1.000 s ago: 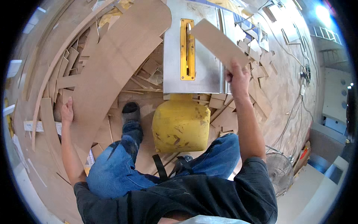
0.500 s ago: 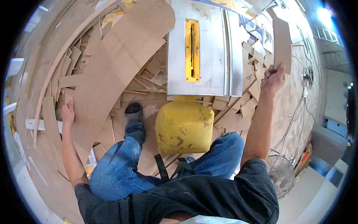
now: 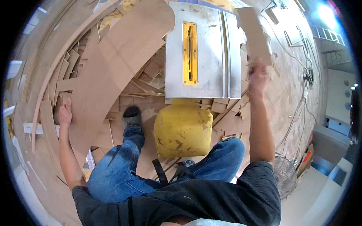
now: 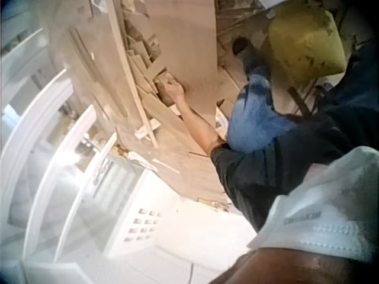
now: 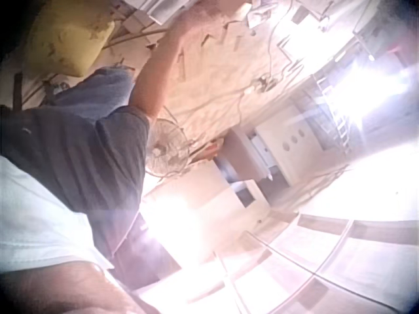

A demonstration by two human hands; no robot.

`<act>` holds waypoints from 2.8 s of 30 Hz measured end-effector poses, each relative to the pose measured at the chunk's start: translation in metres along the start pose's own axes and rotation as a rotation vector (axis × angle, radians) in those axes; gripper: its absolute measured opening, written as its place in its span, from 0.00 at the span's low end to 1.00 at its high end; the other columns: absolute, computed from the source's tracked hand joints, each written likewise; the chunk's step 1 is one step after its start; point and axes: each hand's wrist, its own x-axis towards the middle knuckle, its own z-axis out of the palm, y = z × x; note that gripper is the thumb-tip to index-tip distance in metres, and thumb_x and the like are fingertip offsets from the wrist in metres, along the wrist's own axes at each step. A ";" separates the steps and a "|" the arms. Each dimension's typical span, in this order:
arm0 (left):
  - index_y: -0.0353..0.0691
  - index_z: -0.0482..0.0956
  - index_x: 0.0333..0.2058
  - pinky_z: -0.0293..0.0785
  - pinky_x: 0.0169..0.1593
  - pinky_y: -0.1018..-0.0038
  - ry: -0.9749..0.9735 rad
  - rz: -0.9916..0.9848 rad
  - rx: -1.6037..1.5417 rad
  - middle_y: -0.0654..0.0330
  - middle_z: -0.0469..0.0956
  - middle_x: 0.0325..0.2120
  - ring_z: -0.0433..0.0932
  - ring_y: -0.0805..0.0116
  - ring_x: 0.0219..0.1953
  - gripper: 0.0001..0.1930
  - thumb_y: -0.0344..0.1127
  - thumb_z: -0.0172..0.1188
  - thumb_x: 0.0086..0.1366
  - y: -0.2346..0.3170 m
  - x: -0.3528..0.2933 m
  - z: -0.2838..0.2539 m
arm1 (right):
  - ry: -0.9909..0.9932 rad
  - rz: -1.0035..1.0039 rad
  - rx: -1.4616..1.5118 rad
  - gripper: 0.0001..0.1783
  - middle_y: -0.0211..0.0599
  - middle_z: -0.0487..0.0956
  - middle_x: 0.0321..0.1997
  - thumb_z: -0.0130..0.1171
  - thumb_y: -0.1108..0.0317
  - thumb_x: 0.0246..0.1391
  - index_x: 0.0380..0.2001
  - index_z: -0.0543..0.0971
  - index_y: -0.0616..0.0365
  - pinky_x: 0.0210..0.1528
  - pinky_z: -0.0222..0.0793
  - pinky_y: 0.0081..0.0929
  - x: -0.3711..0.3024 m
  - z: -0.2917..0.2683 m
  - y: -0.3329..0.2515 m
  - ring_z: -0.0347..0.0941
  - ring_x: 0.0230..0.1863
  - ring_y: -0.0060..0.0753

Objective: The person feeds a wooden plank into a table saw by hand to cut it.

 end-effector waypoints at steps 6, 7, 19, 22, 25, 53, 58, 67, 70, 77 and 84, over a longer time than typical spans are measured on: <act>0.19 0.75 0.27 0.69 0.40 0.50 -0.026 -0.033 -0.051 0.30 0.73 0.23 0.75 0.36 0.29 0.44 0.67 0.44 0.75 -0.019 0.006 -0.005 | -0.037 0.241 0.240 0.20 0.21 0.69 0.20 0.58 0.52 0.69 0.34 0.79 0.59 0.21 0.54 0.19 -0.005 0.003 0.006 0.60 0.21 0.15; 0.19 0.76 0.27 0.70 0.40 0.50 -0.038 -0.022 -0.098 0.30 0.73 0.23 0.76 0.37 0.29 0.44 0.67 0.44 0.75 -0.020 0.007 -0.004 | 0.014 0.226 0.273 0.18 0.20 0.65 0.19 0.58 0.51 0.70 0.30 0.76 0.52 0.19 0.50 0.20 0.000 -0.017 0.016 0.58 0.19 0.14; 0.20 0.79 0.37 0.72 0.48 0.55 0.030 0.014 -0.011 0.37 0.80 0.29 0.78 0.42 0.36 0.44 0.69 0.42 0.75 0.005 0.041 -0.040 | -0.635 -1.142 -0.425 0.17 0.41 0.81 0.49 0.63 0.71 0.50 0.46 0.80 0.59 0.57 0.76 0.38 -0.138 0.100 -0.109 0.79 0.54 0.44; 0.20 0.79 0.40 0.73 0.50 0.58 -0.217 -0.040 0.023 0.35 0.81 0.33 0.80 0.45 0.41 0.43 0.67 0.41 0.77 0.034 0.049 -0.053 | -0.670 -1.181 -0.507 0.24 0.50 0.70 0.68 0.55 0.66 0.58 0.57 0.77 0.63 0.73 0.59 0.45 -0.143 0.190 -0.110 0.64 0.71 0.50; 0.20 0.79 0.42 0.72 0.53 0.57 -0.082 0.051 0.002 0.32 0.81 0.36 0.80 0.43 0.43 0.42 0.65 0.39 0.78 0.019 0.051 -0.046 | -0.587 -1.213 -0.660 0.29 0.55 0.65 0.72 0.58 0.66 0.57 0.62 0.74 0.62 0.77 0.55 0.45 -0.130 0.242 -0.086 0.59 0.74 0.53; 0.19 0.78 0.44 0.70 0.53 0.58 -0.207 -0.010 0.111 0.37 0.82 0.37 0.79 0.49 0.41 0.46 0.70 0.38 0.76 0.008 0.042 -0.047 | -0.350 -1.035 -0.587 0.31 0.54 0.70 0.70 0.59 0.69 0.55 0.62 0.73 0.68 0.76 0.57 0.46 -0.112 0.263 -0.049 0.64 0.73 0.54; 0.20 0.79 0.42 0.70 0.54 0.57 -0.206 -0.058 0.111 0.36 0.81 0.38 0.78 0.43 0.42 0.45 0.69 0.37 0.76 -0.011 0.036 -0.050 | -0.344 -1.072 -0.590 0.29 0.56 0.72 0.68 0.57 0.66 0.57 0.61 0.75 0.70 0.75 0.57 0.47 -0.115 0.262 -0.049 0.65 0.72 0.55; 0.24 0.77 0.33 0.69 0.44 0.58 -0.197 -0.061 0.018 0.45 0.76 0.27 0.72 0.53 0.32 0.41 0.67 0.40 0.77 0.027 0.013 -0.052 | -0.336 -1.055 -0.568 0.27 0.54 0.73 0.67 0.57 0.67 0.56 0.59 0.76 0.68 0.76 0.57 0.46 -0.117 0.255 -0.048 0.65 0.72 0.54; 0.26 0.73 0.28 0.68 0.40 0.58 -0.177 -0.095 0.059 0.50 0.70 0.21 0.68 0.59 0.29 0.41 0.67 0.40 0.77 0.031 0.000 -0.051 | -0.341 -1.040 -0.563 0.27 0.52 0.72 0.69 0.56 0.67 0.58 0.60 0.77 0.67 0.77 0.56 0.45 -0.119 0.254 -0.045 0.64 0.73 0.51; 0.28 0.70 0.24 0.68 0.37 0.61 -0.112 -0.112 0.129 0.52 0.69 0.20 0.67 0.61 0.27 0.40 0.67 0.41 0.77 0.064 -0.025 -0.053 | -0.352 -0.998 -0.522 0.27 0.48 0.73 0.69 0.57 0.71 0.56 0.60 0.76 0.63 0.76 0.59 0.44 -0.123 0.248 -0.046 0.65 0.73 0.50; 0.29 0.68 0.24 0.66 0.36 0.60 -0.092 -0.049 0.035 0.53 0.67 0.19 0.65 0.61 0.27 0.39 0.64 0.39 0.79 0.075 -0.041 -0.047 | -0.363 -1.039 -0.547 0.27 0.51 0.72 0.69 0.56 0.68 0.57 0.59 0.76 0.67 0.77 0.56 0.45 -0.126 0.245 -0.043 0.64 0.73 0.50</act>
